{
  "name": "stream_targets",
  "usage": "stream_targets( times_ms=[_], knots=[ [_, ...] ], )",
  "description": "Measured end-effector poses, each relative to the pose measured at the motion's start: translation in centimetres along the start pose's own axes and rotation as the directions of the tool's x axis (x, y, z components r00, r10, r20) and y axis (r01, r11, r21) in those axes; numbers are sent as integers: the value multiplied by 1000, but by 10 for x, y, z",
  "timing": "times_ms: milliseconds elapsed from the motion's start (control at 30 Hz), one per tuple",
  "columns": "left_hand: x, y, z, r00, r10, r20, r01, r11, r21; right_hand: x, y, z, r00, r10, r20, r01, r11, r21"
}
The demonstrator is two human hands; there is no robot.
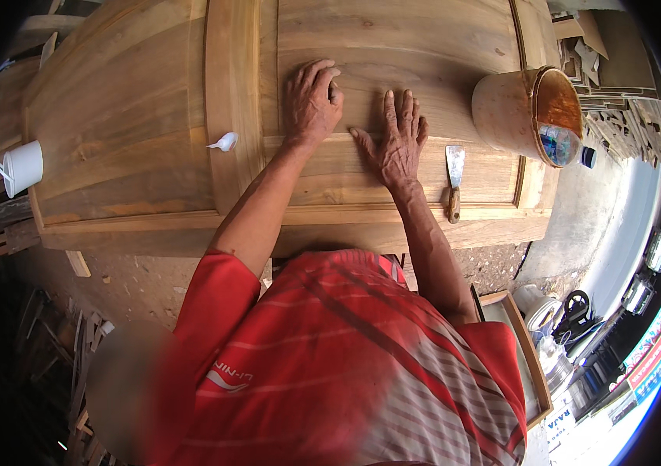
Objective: The person applies adhesive from a bottle to the joints and surfaces of a wooden door and then uses a putty knife to scrape or level the wood surface.
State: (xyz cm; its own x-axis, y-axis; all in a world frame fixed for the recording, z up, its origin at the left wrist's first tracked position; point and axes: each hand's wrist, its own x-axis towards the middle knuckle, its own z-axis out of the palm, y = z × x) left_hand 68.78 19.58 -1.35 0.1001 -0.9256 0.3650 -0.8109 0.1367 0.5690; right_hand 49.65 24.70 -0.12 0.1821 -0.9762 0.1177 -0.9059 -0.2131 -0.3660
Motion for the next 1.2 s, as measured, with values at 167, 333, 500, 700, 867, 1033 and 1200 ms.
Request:
stream_targets(
  times_ms=[167,333,500,700,867,1033,1200],
  knots=[
    [-1,-5,2,1000,9,-22,-9,1000,-6,-11,-3,-2,995,-33,91,42,994,-98],
    [-1,-4,3,999,14,-37,-14,1000,-10,-2,-34,2,982,-104,157,116,991,-70],
    [1,-1,1,999,27,-25,-27,1000,-6,-1,-31,19,982,-131,139,140,988,-58],
    [1,-1,0,999,19,-42,-21,999,-44,4,-18,10,994,18,110,-10,997,-73],
    [2,0,2,999,40,-34,-41,999,-22,15,-17,18,986,-82,146,95,992,-85],
    [1,-4,2,998,36,-49,-36,999,-12,-2,-5,2,994,87,73,-79,990,-115],
    [0,-3,0,1000,-2,-3,2,1000,-4,-49,-24,-12,933,-188,306,189,982,26]
  ],
)
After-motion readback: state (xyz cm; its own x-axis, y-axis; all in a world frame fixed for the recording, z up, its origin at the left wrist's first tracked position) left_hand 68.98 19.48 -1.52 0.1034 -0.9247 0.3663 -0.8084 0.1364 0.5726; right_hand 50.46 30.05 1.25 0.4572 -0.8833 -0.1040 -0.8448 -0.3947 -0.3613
